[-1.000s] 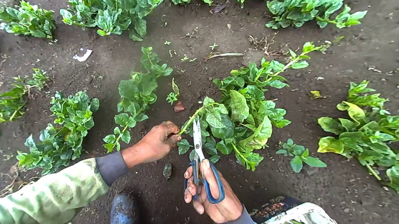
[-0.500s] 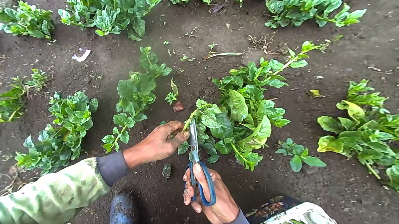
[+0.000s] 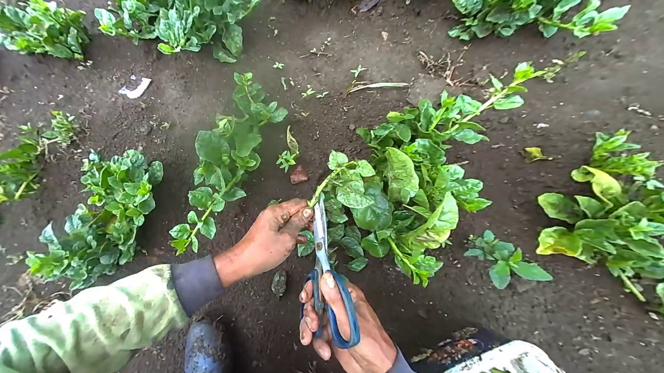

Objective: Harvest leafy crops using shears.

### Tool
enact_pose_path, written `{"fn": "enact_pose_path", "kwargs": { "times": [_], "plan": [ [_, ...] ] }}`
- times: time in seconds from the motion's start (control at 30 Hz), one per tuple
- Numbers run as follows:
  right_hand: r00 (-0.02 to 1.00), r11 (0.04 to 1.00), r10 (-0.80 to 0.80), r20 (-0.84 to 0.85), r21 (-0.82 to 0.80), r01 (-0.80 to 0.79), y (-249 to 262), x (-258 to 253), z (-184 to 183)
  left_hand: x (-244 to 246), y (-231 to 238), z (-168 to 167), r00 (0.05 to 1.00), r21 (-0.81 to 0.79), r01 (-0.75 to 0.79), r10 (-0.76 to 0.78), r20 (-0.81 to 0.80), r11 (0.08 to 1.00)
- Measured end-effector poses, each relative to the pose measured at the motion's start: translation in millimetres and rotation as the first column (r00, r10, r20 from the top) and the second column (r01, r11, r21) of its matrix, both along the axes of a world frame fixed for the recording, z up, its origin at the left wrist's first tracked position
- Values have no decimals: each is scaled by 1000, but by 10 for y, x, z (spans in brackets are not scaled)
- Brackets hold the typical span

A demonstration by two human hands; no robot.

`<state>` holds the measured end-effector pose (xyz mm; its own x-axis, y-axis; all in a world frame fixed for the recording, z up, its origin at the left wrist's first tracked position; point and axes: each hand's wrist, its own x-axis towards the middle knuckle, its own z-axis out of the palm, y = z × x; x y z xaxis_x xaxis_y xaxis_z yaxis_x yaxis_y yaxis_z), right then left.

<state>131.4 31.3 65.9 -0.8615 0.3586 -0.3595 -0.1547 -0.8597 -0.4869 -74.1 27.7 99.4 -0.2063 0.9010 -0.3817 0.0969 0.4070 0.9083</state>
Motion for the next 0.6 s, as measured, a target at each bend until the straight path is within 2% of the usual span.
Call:
{"fn": "enact_pose_path", "kwargs": {
  "times": [0.13, 0.37, 0.47, 0.6],
  "plan": [
    [1000, 1000, -5, -15, -16, 5, -1, -20, 16, 49, -4, -7, 996, 24, -56, 54, 74, 998],
    [998, 997, -67, 9, -43, 68, -38, -58, 44, 36, 1, -64, 998, 51, -56, 55, 22, 997],
    [999, 999, -32, -29, -43, 30, -21, -37, 22, 10, -17, -54, 999, 74, -45, 46, -10, 996],
    [992, 999, 29, -122, -32, -33, 36, -11, -9, -21, -29, -9, 999, 58, -22, 20, 49, 998]
  ]
}}
